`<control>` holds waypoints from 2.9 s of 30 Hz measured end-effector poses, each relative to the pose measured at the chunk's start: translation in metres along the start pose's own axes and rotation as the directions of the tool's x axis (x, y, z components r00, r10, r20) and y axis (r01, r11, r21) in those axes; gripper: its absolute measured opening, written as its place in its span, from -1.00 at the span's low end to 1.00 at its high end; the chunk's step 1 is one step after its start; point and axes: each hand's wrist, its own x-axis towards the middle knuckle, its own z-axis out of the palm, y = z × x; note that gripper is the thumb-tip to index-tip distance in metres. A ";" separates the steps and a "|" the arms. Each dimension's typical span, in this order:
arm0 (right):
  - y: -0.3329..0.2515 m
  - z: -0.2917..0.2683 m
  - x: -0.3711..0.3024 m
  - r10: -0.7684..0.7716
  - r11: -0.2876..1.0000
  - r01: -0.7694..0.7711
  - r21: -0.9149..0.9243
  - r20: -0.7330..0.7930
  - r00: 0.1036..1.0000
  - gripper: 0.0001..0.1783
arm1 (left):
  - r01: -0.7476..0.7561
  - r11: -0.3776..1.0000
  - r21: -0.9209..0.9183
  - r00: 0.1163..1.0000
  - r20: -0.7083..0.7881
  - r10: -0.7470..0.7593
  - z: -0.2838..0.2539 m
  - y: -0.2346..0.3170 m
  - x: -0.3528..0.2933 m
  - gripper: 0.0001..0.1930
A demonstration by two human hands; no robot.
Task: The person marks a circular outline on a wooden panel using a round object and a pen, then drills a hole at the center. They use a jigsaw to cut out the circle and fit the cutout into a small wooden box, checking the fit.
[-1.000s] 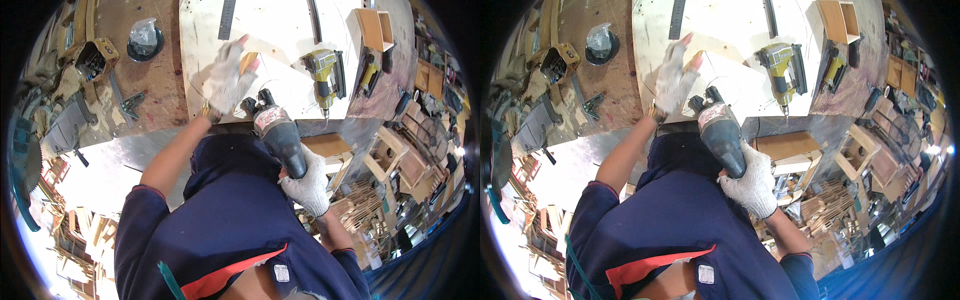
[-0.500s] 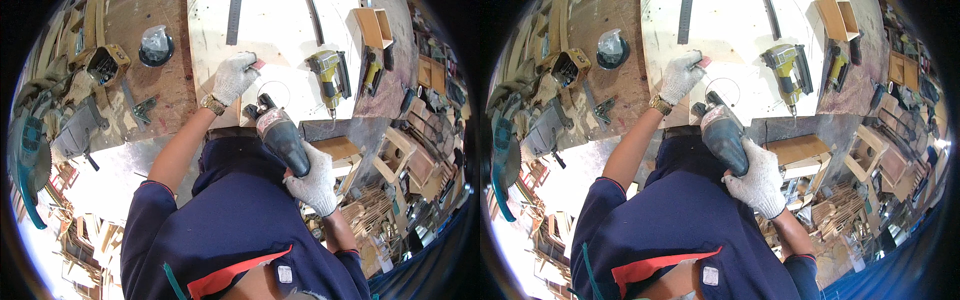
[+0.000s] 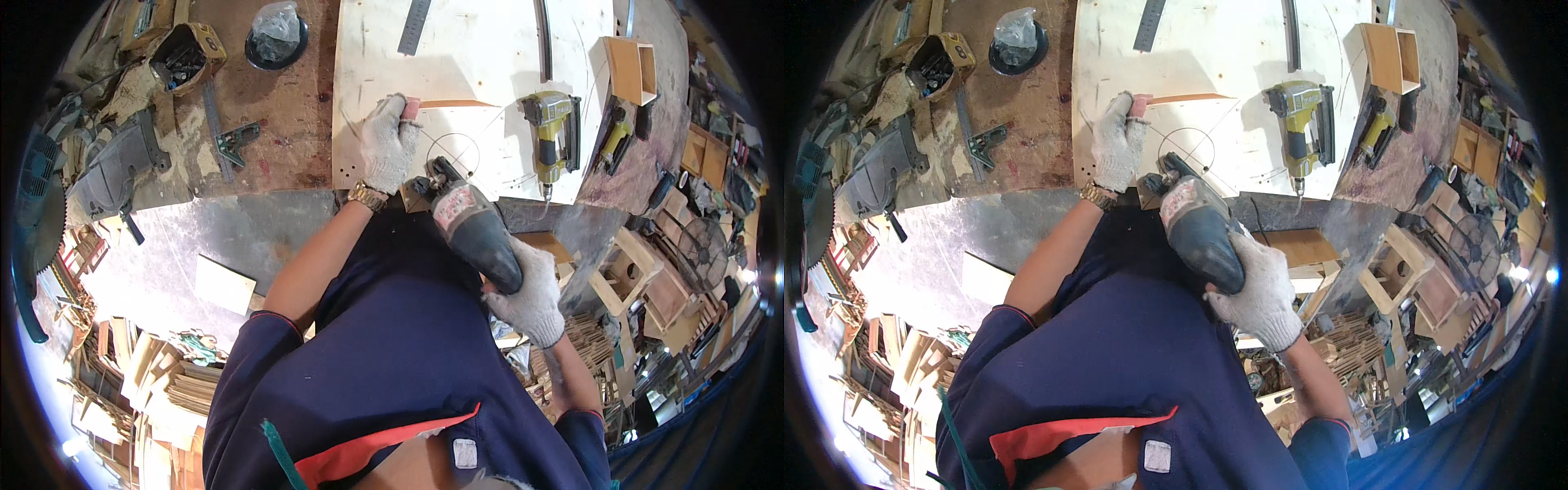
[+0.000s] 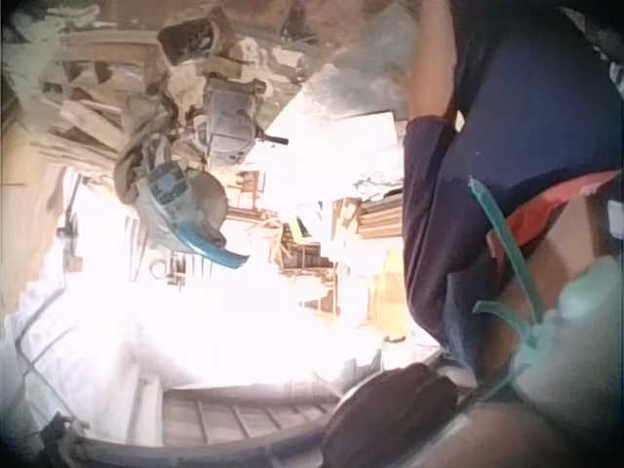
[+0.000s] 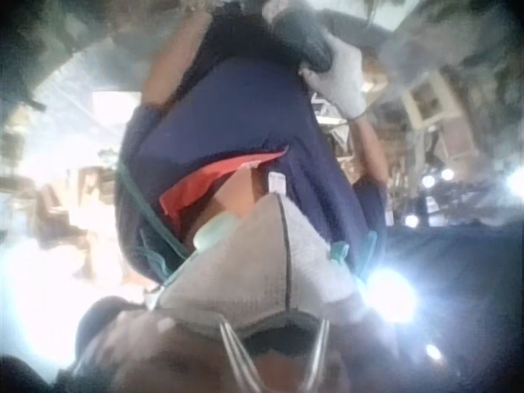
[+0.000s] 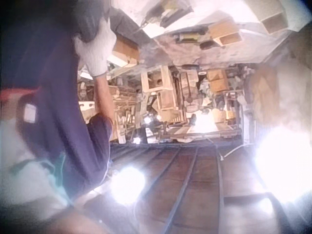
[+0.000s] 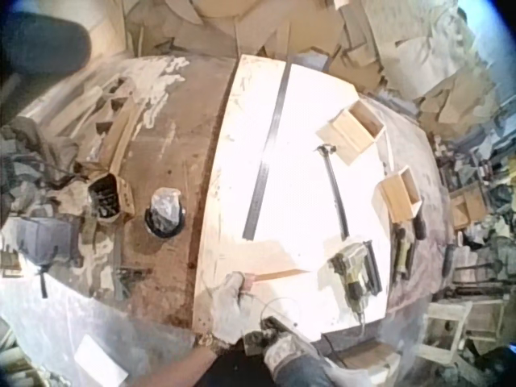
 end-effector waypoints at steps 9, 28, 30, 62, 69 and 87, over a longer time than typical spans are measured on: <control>0.020 0.008 -0.008 0.013 1.000 -0.012 0.025 -0.034 0.999 -0.46 | -0.015 0.998 0.056 1.000 -0.012 0.016 0.014 0.003 -0.019 -0.68; 0.010 0.011 -0.001 0.001 1.000 0.000 0.015 -0.059 0.998 -0.46 | -0.015 0.998 0.056 0.999 -0.049 0.017 0.021 -0.009 -0.006 -0.67; 0.010 0.012 -0.003 0.024 0.998 -0.022 0.067 -0.030 0.999 -0.49 | 0.007 0.998 0.061 0.999 -0.035 -0.005 0.018 -0.007 -0.010 -0.67; -0.016 0.031 -0.006 0.253 0.933 -0.216 0.287 -0.099 0.963 -0.53 | 0.093 0.961 -0.260 0.996 0.033 -0.087 0.018 -0.021 -0.012 -0.60; -0.027 0.036 -0.004 0.297 0.913 -0.232 0.337 -0.154 0.943 -0.55 | 0.142 0.968 -0.208 0.987 0.110 -0.122 0.011 -0.016 -0.010 -0.63; -0.039 0.055 -0.004 0.398 0.866 -0.292 0.406 -0.207 0.894 -0.52 | 0.291 0.943 -0.159 0.872 0.450 -0.193 -0.029 -0.013 0.011 -0.57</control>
